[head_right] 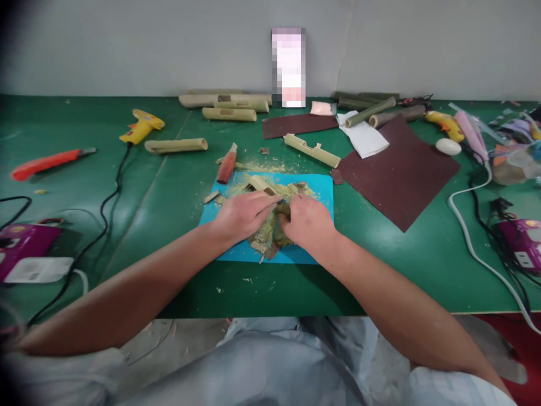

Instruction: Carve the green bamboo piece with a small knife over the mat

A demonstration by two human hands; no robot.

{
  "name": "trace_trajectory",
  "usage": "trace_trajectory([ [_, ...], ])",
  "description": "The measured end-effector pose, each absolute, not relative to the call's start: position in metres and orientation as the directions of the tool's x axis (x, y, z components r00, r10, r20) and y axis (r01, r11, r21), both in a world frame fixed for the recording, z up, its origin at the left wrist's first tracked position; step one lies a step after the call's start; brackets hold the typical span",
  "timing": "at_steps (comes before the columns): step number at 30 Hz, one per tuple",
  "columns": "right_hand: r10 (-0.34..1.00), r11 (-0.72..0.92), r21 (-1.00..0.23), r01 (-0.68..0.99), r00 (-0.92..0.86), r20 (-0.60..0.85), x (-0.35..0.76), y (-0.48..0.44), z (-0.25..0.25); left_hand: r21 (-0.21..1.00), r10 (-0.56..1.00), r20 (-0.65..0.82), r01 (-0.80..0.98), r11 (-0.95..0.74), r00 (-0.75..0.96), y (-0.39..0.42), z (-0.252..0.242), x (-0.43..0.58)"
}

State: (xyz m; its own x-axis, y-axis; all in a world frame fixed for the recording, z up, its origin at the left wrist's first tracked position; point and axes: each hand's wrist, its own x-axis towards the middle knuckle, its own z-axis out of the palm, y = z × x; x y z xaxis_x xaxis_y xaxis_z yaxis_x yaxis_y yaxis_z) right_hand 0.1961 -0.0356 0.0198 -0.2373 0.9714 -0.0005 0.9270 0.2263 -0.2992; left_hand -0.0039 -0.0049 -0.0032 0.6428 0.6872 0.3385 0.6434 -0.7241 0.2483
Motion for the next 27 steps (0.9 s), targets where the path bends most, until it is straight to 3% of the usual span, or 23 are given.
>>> trace_trajectory([
  [7, 0.970, 0.227, -0.305, 0.925, -0.243, -0.016, 0.195, -0.035, 0.020, 0.171, 0.641, 0.361, 0.628, -0.759, 0.677, -0.006, -0.006, -0.003],
  [20, 0.971, 0.226, -0.312, 0.923, -0.240, -0.007, 0.196, -0.036, 0.018, 0.254, 0.678, 0.338, 0.630, -0.734, 0.653, -0.008, -0.003, 0.005],
  [27, 0.967, 0.239, -0.295, 0.925, -0.254, -0.016, 0.196, -0.038, 0.019, 0.239, 0.677, 0.324, 0.636, -0.734, 0.661, -0.007, -0.002, 0.007],
])
